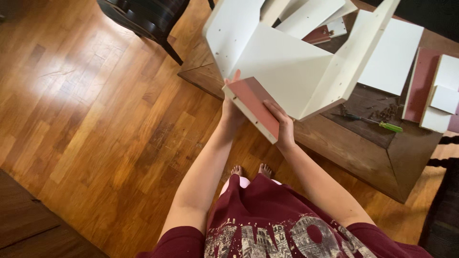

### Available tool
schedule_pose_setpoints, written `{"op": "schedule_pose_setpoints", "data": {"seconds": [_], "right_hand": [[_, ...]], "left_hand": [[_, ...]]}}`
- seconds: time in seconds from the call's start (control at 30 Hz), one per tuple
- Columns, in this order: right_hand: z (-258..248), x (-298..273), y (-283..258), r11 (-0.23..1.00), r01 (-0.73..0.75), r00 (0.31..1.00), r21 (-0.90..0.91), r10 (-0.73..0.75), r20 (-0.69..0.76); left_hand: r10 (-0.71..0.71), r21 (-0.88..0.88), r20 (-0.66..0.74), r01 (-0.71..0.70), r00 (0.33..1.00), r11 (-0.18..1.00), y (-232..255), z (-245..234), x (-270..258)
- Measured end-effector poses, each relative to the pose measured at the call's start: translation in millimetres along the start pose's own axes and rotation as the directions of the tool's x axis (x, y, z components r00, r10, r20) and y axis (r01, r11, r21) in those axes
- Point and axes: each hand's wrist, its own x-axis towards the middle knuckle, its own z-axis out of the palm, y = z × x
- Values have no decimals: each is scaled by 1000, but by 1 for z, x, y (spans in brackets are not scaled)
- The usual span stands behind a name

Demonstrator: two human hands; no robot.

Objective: The person assembles a small wooden table by screwing four legs onto a tabletop using a screwdriver. They then flip the table upright and place a white shelf panel inside the frame.

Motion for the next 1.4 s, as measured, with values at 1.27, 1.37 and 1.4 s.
{"op": "schedule_pose_setpoints", "data": {"seconds": [1.27, 1.37, 1.4], "right_hand": [[100, 126, -29, 644, 205, 624, 737, 494, -606], [105, 145, -29, 478, 319, 591, 818, 575, -566], [106, 150, -27, 407, 359, 585, 840, 603, -543]], "left_hand": [[-707, 432, -77, 663, 703, 612, 37, -151, 54], [-684, 431, -36, 629, 728, 647, 35, -129, 74], [-677, 439, -29, 618, 736, 653, 32, -122, 84]]}}
